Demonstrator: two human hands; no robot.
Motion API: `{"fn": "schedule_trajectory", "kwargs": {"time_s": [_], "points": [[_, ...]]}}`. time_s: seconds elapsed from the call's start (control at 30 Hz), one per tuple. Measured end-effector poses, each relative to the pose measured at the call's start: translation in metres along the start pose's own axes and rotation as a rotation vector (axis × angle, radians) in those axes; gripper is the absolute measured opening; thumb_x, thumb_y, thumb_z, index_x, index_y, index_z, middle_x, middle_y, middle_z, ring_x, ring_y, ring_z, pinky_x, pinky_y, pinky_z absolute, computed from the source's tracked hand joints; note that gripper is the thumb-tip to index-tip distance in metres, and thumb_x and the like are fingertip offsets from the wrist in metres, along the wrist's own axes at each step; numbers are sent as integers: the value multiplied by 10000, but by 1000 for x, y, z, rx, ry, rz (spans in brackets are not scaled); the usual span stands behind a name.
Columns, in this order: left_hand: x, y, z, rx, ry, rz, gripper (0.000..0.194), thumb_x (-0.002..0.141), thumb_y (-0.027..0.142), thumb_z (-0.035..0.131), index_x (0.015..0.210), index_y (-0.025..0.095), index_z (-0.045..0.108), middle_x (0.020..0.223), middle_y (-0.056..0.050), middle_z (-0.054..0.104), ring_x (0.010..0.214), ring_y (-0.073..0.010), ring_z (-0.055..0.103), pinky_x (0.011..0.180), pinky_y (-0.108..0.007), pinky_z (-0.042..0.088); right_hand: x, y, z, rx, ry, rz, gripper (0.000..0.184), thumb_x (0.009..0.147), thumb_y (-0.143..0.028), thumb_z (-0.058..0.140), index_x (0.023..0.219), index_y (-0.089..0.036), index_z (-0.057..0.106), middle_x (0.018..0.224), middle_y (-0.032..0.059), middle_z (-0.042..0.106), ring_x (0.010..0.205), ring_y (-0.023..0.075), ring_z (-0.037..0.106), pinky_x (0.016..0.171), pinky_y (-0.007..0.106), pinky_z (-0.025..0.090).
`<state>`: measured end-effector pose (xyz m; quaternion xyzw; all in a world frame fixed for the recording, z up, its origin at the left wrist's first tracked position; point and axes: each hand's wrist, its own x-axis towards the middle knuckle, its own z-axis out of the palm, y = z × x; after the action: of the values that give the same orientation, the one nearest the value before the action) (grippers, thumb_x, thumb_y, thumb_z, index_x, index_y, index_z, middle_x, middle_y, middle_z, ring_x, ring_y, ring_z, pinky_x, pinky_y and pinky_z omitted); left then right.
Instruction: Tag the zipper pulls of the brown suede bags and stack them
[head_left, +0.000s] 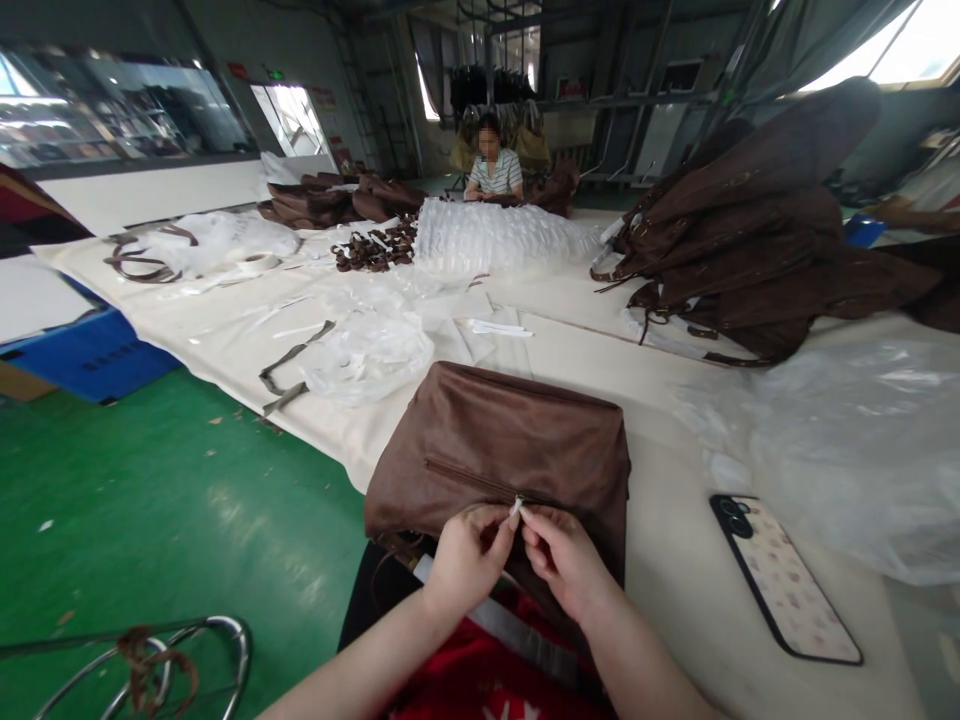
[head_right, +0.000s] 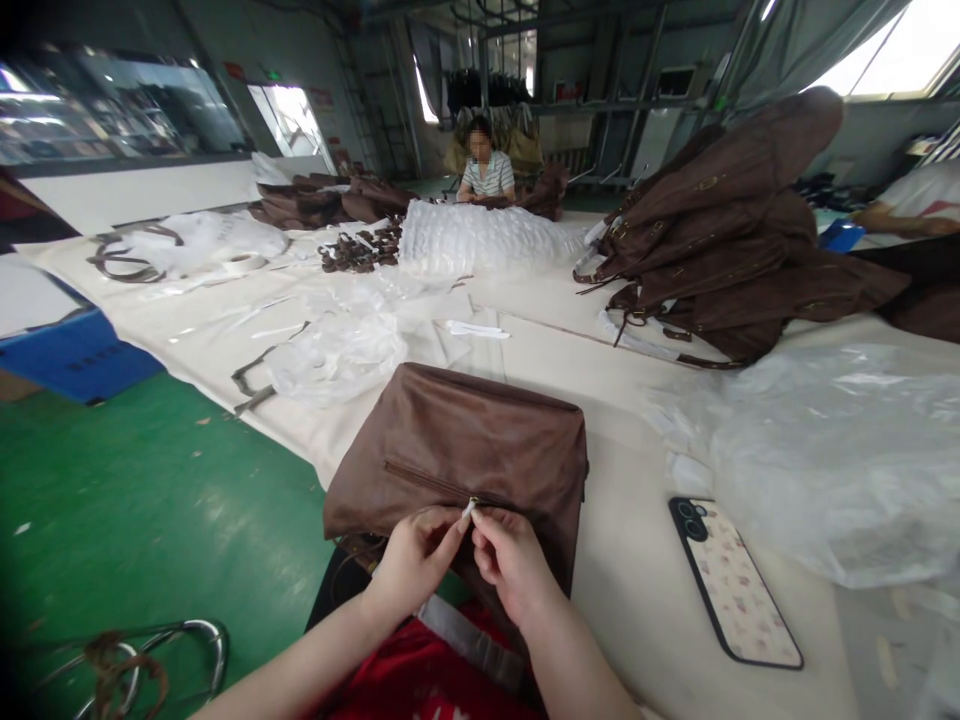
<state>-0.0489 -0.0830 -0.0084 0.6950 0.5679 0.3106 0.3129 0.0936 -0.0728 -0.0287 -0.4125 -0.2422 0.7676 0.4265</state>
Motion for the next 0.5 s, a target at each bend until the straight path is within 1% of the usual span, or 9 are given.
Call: {"fn": "schedule_trajectory", "kwargs": {"time_s": [0.07, 0.13, 0.23, 0.33, 0.4, 0.5], "points": [[0, 1, -1, 93, 87, 75, 218, 921, 296, 496, 939, 206, 694, 813, -43, 691, 750, -170, 637, 709, -258, 496, 0, 1, 0, -23, 19, -13, 412, 657, -462, 765, 586, -169, 484, 487, -75, 439, 349, 17, 284, 347, 192, 98], [-3, -1, 0, 206, 147, 158, 225, 914, 252, 501, 1054, 206, 672, 870, -59, 694, 786, -182, 640, 734, -279, 509, 2, 4, 0, -40, 28, -31, 405, 661, -464, 759, 586, -170, 491, 481, -72, 445, 345, 22, 294, 341, 191, 113], [-8, -9, 1, 385, 169, 317, 265, 914, 210, 496, 1134, 213, 644, 954, -74, 700, 833, -198, 643, 778, -312, 525, 4, 8, -1, -47, 21, -62, 377, 679, -459, 749, 606, -168, 521, 470, -69, 448, 344, 29, 302, 336, 191, 142], [-12, -18, 1, 511, 172, 453, 304, 908, 183, 511, 1188, 226, 621, 984, -71, 704, 850, -203, 645, 787, -320, 533, 4, 9, -2, -40, 15, -79, 362, 690, -453, 746, 616, -161, 544, 465, -64, 457, 341, 35, 310, 328, 192, 165], [-14, -22, 0, 543, 177, 489, 331, 904, 170, 518, 1221, 224, 599, 986, -69, 704, 847, -202, 644, 772, -317, 535, 3, 8, -1, -15, 15, -80, 362, 702, -470, 735, 641, -155, 567, 486, -51, 486, 346, 42, 336, 326, 192, 189], [-17, -21, 1, 491, 167, 475, 312, 904, 158, 514, 1195, 228, 601, 1001, -65, 702, 863, -200, 643, 791, -319, 529, 2, 8, 1, -11, 8, -80, 406, 740, -525, 695, 635, -155, 564, 494, -42, 497, 353, 47, 360, 327, 190, 212]]}}
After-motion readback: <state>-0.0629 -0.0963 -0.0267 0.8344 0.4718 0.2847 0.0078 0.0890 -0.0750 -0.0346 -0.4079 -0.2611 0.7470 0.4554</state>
